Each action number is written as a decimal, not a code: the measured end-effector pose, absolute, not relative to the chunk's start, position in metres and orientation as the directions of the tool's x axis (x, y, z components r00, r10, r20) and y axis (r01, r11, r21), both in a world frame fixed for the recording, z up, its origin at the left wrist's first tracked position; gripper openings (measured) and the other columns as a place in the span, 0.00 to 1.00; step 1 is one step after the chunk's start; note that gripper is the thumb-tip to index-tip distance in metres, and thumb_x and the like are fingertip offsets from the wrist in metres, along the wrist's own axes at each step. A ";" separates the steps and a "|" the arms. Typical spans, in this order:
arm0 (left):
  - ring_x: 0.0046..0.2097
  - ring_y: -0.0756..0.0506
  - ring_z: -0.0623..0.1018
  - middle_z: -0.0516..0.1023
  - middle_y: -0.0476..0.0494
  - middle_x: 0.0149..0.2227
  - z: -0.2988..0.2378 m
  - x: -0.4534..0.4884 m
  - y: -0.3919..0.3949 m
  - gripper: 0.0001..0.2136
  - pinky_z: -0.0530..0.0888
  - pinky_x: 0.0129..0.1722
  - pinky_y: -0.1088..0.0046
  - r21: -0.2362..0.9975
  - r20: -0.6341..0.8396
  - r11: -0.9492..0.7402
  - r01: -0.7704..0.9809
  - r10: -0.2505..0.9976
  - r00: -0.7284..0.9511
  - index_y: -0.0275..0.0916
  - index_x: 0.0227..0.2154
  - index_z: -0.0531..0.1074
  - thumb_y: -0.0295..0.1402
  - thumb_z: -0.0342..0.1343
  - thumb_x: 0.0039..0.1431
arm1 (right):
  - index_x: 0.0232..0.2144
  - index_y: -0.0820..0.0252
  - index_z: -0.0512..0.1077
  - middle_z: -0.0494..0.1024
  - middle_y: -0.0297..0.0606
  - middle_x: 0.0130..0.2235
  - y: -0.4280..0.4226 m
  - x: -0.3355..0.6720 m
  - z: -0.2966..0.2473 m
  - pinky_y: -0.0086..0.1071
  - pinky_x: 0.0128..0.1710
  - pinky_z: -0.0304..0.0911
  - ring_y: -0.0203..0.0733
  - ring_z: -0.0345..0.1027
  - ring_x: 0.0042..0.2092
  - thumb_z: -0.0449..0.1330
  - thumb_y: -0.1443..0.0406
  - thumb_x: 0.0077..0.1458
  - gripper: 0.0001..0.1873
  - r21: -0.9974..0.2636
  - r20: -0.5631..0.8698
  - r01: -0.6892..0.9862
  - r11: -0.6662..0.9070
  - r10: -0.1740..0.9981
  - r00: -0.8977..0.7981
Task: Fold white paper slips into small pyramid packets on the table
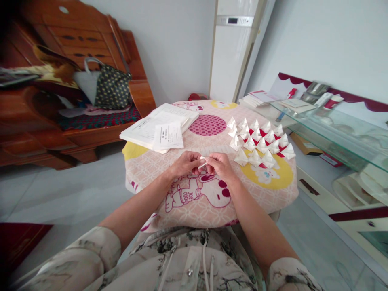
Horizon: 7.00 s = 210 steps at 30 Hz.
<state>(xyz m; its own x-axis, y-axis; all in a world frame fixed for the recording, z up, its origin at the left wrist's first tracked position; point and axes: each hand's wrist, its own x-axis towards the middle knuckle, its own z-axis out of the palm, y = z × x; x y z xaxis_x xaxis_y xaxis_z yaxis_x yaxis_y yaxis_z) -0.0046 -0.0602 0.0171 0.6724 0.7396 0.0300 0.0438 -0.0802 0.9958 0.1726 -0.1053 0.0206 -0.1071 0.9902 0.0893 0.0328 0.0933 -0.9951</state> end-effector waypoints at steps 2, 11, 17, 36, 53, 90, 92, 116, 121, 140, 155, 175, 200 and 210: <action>0.19 0.55 0.71 0.73 0.49 0.20 0.018 -0.005 -0.061 0.19 0.64 0.18 0.82 0.997 0.003 -0.055 0.054 0.731 0.683 0.34 0.25 0.69 0.46 0.59 0.59 | 0.17 0.59 0.68 0.71 0.32 0.15 -0.104 0.173 0.019 0.26 0.15 0.53 0.32 0.59 0.16 0.64 0.54 0.52 0.20 -0.994 0.109 0.019 0.110 0.992 -0.063; 0.19 0.57 0.66 0.72 0.50 0.19 0.020 -0.007 -0.063 0.15 0.59 0.18 0.82 1.000 0.012 -0.017 -0.001 0.671 0.742 0.34 0.23 0.71 0.40 0.59 0.58 | 0.20 0.60 0.71 0.73 0.33 0.16 -0.104 0.173 0.021 0.26 0.16 0.56 0.33 0.62 0.17 0.66 0.53 0.50 0.18 -0.996 0.047 -0.081 0.038 0.993 -0.107; 0.20 0.56 0.69 0.73 0.49 0.20 0.021 -0.005 -0.067 0.16 0.63 0.21 0.81 0.998 0.057 -0.015 -0.062 0.658 0.751 0.33 0.23 0.73 0.42 0.60 0.57 | 0.18 0.58 0.66 0.64 0.26 0.13 -0.106 0.170 0.021 0.25 0.12 0.46 0.29 0.53 0.13 0.68 0.53 0.47 0.20 -0.984 0.008 -0.178 -0.005 0.998 -0.069; 0.18 0.57 0.63 0.69 0.52 0.19 0.018 -0.001 -0.067 0.17 0.54 0.17 0.81 1.000 -0.011 0.014 0.001 0.738 0.675 0.35 0.24 0.69 0.45 0.62 0.55 | 0.19 0.58 0.66 0.60 0.25 0.12 -0.107 0.168 0.017 0.26 0.14 0.42 0.29 0.49 0.14 0.63 0.50 0.54 0.22 -0.991 0.114 0.065 0.117 0.992 -0.047; 0.15 0.58 0.60 0.67 0.55 0.15 0.016 0.000 -0.067 0.23 0.54 0.15 0.83 0.999 0.024 0.004 -0.043 0.774 0.632 0.35 0.22 0.66 0.51 0.65 0.51 | 0.18 0.57 0.65 0.60 0.26 0.14 -0.104 0.168 0.012 0.28 0.14 0.43 0.29 0.48 0.15 0.63 0.48 0.54 0.24 -0.988 0.151 0.048 0.149 0.988 0.037; 0.23 0.53 0.77 0.77 0.51 0.24 0.014 -0.004 -0.057 0.16 0.74 0.25 0.80 0.965 -0.009 0.133 -0.227 0.878 0.478 0.36 0.32 0.66 0.32 0.69 0.49 | 0.43 0.60 0.72 0.76 0.30 0.23 -0.096 0.173 0.003 0.27 0.17 0.60 0.36 0.67 0.20 0.70 0.56 0.45 0.24 -0.990 0.137 0.033 0.136 0.990 0.017; 0.21 0.53 0.75 0.75 0.53 0.22 0.011 -0.004 -0.055 0.13 0.72 0.23 0.80 0.983 -0.014 0.092 -0.156 0.898 0.439 0.36 0.31 0.65 0.31 0.66 0.51 | 0.45 0.61 0.71 0.75 0.29 0.22 -0.094 0.173 0.001 0.27 0.18 0.60 0.36 0.67 0.21 0.70 0.58 0.44 0.26 -0.988 0.145 0.056 0.144 0.989 0.007; 0.41 0.44 0.77 0.80 0.41 0.37 0.002 0.004 -0.057 0.09 0.73 0.44 0.70 0.496 0.290 -0.601 0.628 0.795 0.532 0.34 0.36 0.79 0.22 0.57 0.53 | 0.26 0.61 0.77 0.77 0.38 0.30 -0.090 0.179 -0.003 0.33 0.35 0.64 0.42 0.71 0.34 0.63 0.75 0.46 0.06 -0.593 0.412 0.712 0.377 0.901 -0.135; 0.37 0.46 0.77 0.81 0.43 0.36 0.003 0.004 -0.058 0.09 0.73 0.41 0.71 0.539 0.305 -0.580 0.611 0.810 0.501 0.36 0.37 0.79 0.24 0.58 0.54 | 0.31 0.62 0.78 0.78 0.39 0.32 -0.090 0.180 -0.004 0.33 0.35 0.64 0.42 0.72 0.33 0.63 0.72 0.49 0.05 -0.663 0.396 0.660 0.353 0.914 -0.091; 0.37 0.44 0.79 0.82 0.42 0.35 0.012 0.014 -0.067 0.08 0.70 0.37 0.70 0.420 0.270 -0.552 0.721 0.834 0.481 0.38 0.38 0.76 0.32 0.52 0.63 | 0.23 0.59 0.70 0.74 0.38 0.25 -0.090 0.177 0.000 0.32 0.31 0.56 0.40 0.65 0.29 0.56 0.69 0.55 0.10 -0.539 0.465 0.751 0.382 0.878 -0.113; 0.36 0.42 0.80 0.82 0.41 0.34 0.012 0.020 -0.067 0.07 0.70 0.35 0.70 0.413 0.276 -0.496 0.764 0.867 0.414 0.39 0.38 0.75 0.33 0.54 0.60 | 0.22 0.58 0.71 0.75 0.37 0.25 -0.090 0.176 0.002 0.31 0.31 0.58 0.40 0.67 0.29 0.56 0.69 0.52 0.09 -0.595 0.445 0.730 0.337 0.894 -0.050; 0.29 0.50 0.73 0.77 0.48 0.27 0.018 -0.003 -0.062 0.05 0.68 0.31 0.75 0.731 0.297 -0.446 0.516 0.889 0.348 0.36 0.29 0.74 0.25 0.54 0.54 | 0.30 0.59 0.77 0.81 0.43 0.34 -0.088 0.181 -0.002 0.35 0.41 0.67 0.45 0.74 0.38 0.49 0.75 0.48 0.16 -0.567 0.531 0.702 0.430 0.843 -0.087; 0.29 0.51 0.71 0.74 0.50 0.25 0.012 -0.005 -0.057 0.04 0.66 0.30 0.75 0.752 0.337 -0.493 0.438 0.858 0.387 0.36 0.29 0.73 0.25 0.54 0.55 | 0.27 0.57 0.72 0.76 0.40 0.31 -0.088 0.167 -0.004 0.34 0.37 0.62 0.43 0.69 0.35 0.57 0.74 0.51 0.08 -0.490 0.484 0.783 0.383 0.867 -0.121; 0.32 0.51 0.75 0.78 0.47 0.32 0.009 -0.008 -0.054 0.04 0.71 0.34 0.76 0.844 0.386 -0.488 0.223 0.840 0.381 0.36 0.34 0.73 0.27 0.54 0.58 | 0.27 0.56 0.73 0.77 0.39 0.33 -0.088 0.170 0.003 0.35 0.42 0.67 0.44 0.72 0.40 0.58 0.74 0.49 0.08 -0.641 0.525 0.642 0.420 0.851 -0.032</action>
